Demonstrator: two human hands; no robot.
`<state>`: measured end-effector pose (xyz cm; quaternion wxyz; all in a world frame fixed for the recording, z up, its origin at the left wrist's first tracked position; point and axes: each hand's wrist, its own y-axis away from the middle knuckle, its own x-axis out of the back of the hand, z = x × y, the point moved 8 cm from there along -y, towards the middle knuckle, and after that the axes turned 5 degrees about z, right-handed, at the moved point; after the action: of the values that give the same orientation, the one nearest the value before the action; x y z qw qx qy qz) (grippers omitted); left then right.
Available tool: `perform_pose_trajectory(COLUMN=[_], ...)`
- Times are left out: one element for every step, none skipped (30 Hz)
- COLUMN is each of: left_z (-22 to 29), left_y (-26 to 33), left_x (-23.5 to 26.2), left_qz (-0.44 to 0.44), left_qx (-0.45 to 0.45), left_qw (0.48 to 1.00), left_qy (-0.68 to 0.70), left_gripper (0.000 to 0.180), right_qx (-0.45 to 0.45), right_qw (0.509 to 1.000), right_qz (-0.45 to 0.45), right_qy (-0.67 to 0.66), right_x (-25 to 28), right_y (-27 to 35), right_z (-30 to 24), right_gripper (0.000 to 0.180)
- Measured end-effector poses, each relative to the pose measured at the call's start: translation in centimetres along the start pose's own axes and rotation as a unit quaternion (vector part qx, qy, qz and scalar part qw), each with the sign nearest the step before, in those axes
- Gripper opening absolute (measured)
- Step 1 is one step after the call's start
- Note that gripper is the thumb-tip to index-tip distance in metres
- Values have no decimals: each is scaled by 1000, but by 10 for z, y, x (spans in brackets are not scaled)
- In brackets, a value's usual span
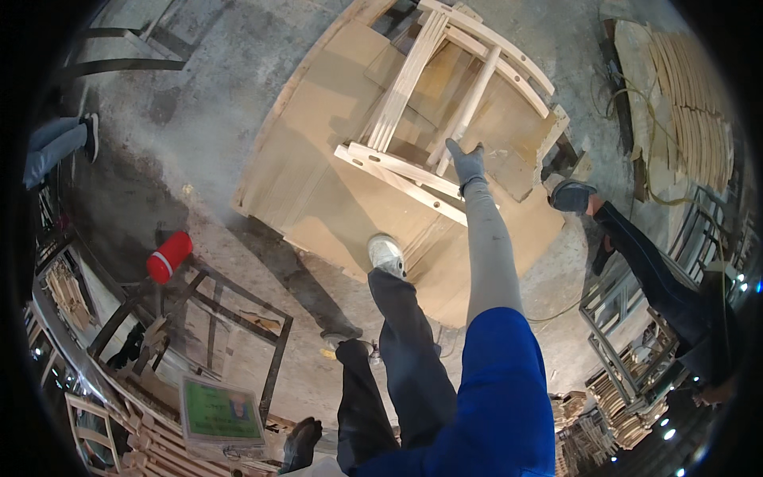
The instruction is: The person applies a white adhesive to the joints of wooden chair frames using a brush and a small container. They repeatedly pick up frames, apply glue to specific areas, and place them back on the workbench in a factory setting.
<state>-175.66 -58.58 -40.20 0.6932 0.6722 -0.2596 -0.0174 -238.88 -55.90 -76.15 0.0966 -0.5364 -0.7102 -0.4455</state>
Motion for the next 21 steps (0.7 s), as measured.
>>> perform_pose_trajectory(left_z=[4,3,2,4,3,4,8,8,9,3,2,1,-1,-3,-5,-6,-6,-8,-13,-19,-21], left_y=[-26,-29,-34,-48,-45,-39,-46,-52,-59,-51,-55,-58,-60,-60,-61,-60,-62,-60,-49,-34,-26], left_x=[-17,-17,-17,-26,-22,-18,-23,-27,-30,-21,-24,-26,-26,-25,-25,-25,-26,-28,-20,-11,-6], left_qz=[-32,-15,-1,-17,5,23,12,6,-2,22,16,9,10,9,7,3,-7,-19,-8,3,-8], left_qx=[1,15,26,35,42,47,46,50,50,59,60,60,63,64,65,64,58,52,52,47,31], left_qw=[999,1000,1000,999,999,998,999,998,998,998,998,998,997,997,997,997,998,998,998,999,999], left_qy=[-3,-7,-9,-15,-19,-20,-25,-26,-29,-26,-29,-32,-32,-33,-33,-34,-31,-30,-25,-17,-16], left_gripper=[37,37,37,37,37,37,37,37,37,37,37,37,37,37,37,37,37,37,37,37,37], right_qx=[6,-16,13,16,-45,-34,-37,-38,-113,-209,-168,-127,-87,-90,-94,-96,-122,-120,-136,-151,-154], right_qw=[1000,999,994,994,996,998,997,999,988,961,973,983,989,987,983,980,983,979,971,963,963], right_qz=[12,-14,-68,-85,-61,-30,-13,-25,-63,-127,-99,-72,-51,-45,-39,-33,-53,-30,-26,-24,-61], right_qy=[-12,-31,-79,-61,-55,-53,-72,-30,-80,-129,-121,-113,-107,-128,-150,-171,-130,-161,-194,-223,-213], right_x=[17,-2,-27,-24,-43,-60,-57,-61,-63,-90,-80,-73,-72,-70,-65,-59,-54,-45,-50,-56,-50], right_y=[-32,-34,-23,-34,-16,4,1,-1,-8,15,1,-14,-23,-24,-24,-26,-27,-26,-2,28,43], right_z=[7,18,24,40,60,53,53,51,56,60,48,33,20,16,12,9,9,3,0,-1,-3], right_gripper=[105,101,82,60,46,31,33,32,31,31,31,32,33,35,36,38,39,37,36,34,31])
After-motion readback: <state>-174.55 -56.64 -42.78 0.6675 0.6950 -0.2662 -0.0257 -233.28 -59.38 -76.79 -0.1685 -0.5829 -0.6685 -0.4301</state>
